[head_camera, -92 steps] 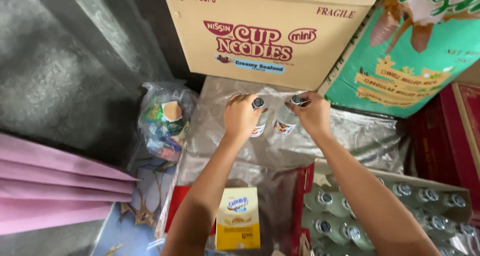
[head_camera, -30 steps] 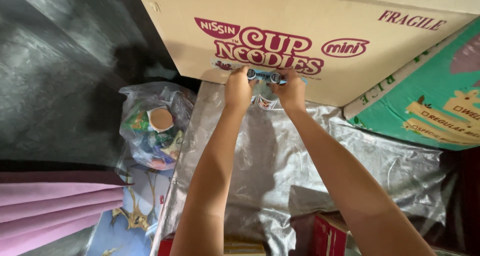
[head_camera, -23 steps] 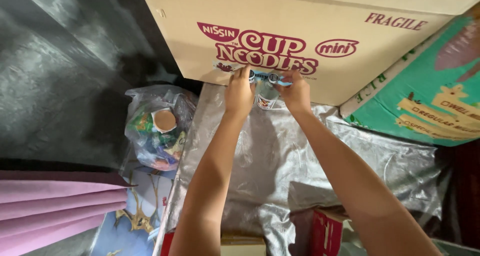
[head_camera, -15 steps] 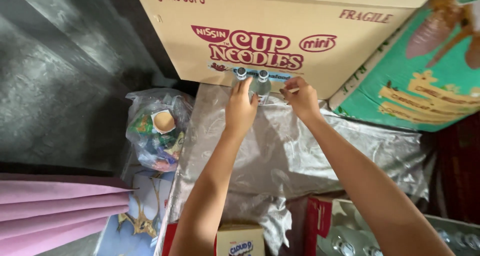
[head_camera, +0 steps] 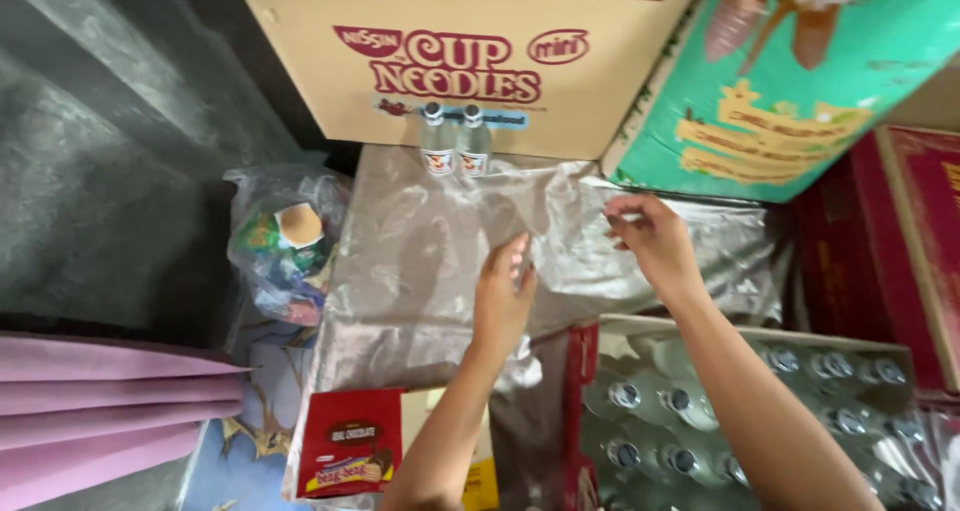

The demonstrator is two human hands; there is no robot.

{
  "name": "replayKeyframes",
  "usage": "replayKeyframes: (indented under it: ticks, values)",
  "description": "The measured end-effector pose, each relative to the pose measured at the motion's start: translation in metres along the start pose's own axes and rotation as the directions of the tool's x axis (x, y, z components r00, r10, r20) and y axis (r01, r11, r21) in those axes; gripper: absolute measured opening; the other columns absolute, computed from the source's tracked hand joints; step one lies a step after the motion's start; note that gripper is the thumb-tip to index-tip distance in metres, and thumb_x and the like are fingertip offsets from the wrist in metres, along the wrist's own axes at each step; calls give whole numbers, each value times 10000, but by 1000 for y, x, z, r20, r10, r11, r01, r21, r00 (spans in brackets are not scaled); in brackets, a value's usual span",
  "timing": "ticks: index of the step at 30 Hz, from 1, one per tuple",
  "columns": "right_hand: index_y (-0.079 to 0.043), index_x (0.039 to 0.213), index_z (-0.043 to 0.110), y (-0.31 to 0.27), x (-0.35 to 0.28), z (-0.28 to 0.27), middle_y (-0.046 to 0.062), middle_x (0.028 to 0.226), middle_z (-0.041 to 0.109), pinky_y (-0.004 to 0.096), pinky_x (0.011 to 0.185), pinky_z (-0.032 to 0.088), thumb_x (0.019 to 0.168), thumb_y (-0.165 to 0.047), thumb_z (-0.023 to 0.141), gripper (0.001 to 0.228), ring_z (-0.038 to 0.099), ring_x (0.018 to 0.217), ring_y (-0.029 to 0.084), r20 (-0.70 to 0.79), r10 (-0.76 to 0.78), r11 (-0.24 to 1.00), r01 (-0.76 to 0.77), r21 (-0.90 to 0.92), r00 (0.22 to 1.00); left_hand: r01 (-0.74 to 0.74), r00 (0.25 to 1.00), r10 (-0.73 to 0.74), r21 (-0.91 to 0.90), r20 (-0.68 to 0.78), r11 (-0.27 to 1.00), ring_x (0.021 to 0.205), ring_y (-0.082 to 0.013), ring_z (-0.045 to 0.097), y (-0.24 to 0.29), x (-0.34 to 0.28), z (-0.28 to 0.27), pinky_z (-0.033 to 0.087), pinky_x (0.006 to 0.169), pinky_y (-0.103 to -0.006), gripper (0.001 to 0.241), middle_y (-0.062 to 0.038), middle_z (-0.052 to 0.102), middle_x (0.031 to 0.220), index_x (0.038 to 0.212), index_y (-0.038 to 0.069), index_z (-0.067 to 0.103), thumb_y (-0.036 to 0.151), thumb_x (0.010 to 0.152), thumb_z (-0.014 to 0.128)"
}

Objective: Taking small glass gin bottles from a crate and arranging them into a cardboard box.

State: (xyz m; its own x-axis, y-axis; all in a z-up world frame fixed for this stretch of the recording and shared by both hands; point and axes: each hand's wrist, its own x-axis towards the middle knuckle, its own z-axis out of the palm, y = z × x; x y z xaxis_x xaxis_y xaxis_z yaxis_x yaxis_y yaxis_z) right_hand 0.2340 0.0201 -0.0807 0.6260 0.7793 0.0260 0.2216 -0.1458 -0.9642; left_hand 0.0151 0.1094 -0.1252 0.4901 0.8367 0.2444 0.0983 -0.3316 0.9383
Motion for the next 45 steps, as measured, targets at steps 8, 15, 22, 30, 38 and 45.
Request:
replayKeyframes:
  ticks: [8,15,22,30,38,45]
  values:
    - [-16,1186,669,29,-115,-90,41,1067,736,269,738,557,980,-4,606,215,692,858,111,-183,51,998,-46,31,982,-8,993,14,-58,113,998,1060,-281,690,36,-93,53,595,869,-367,423,-143,659,1252,1328,81,609,26,913,669]
    - [-7,1194,663,81,-189,-158,34,1073,722,244,744,543,986,24,606,218,667,861,90,-327,61,998,-57,22,943,-37,978,23,61,208,997,1053,-334,696,61,-146,83,574,890,-421,392,-158,678,1193,1302,93,622,90,917,695]
    - [-15,1175,706,115,-244,-173,61,1025,731,242,784,538,932,30,647,255,657,870,112,-363,60,995,-83,-47,930,-290,936,230,215,266,932,1164,-387,611,70,-170,100,466,1033,-489,412,-161,653,1249,1251,60,625,84,856,739]
    - [-41,1171,691,78,-262,-122,141,1115,707,335,732,604,836,-9,732,339,742,852,225,-97,-114,883,56,-466,989,-166,954,78,291,291,942,1190,-425,602,51,-180,98,510,973,-469,494,-200,601,1352,1320,35,570,-41,839,653]
    - [-59,1366,539,68,-239,-89,195,1235,647,415,798,582,768,15,751,639,717,907,346,200,-52,861,146,-487,978,-130,968,53,312,245,941,1123,-434,636,30,-182,95,528,913,-475,483,-230,672,1233,1274,44,582,-14,819,731]
    - [-57,1346,529,119,-214,-79,261,1241,652,507,886,534,762,-71,796,642,634,1102,481,218,-159,810,254,-529,963,0,984,-41,227,176,974,984,-455,688,10,-183,103,552,808,-503,494,-245,719,1048,1262,83,588,63,810,786]
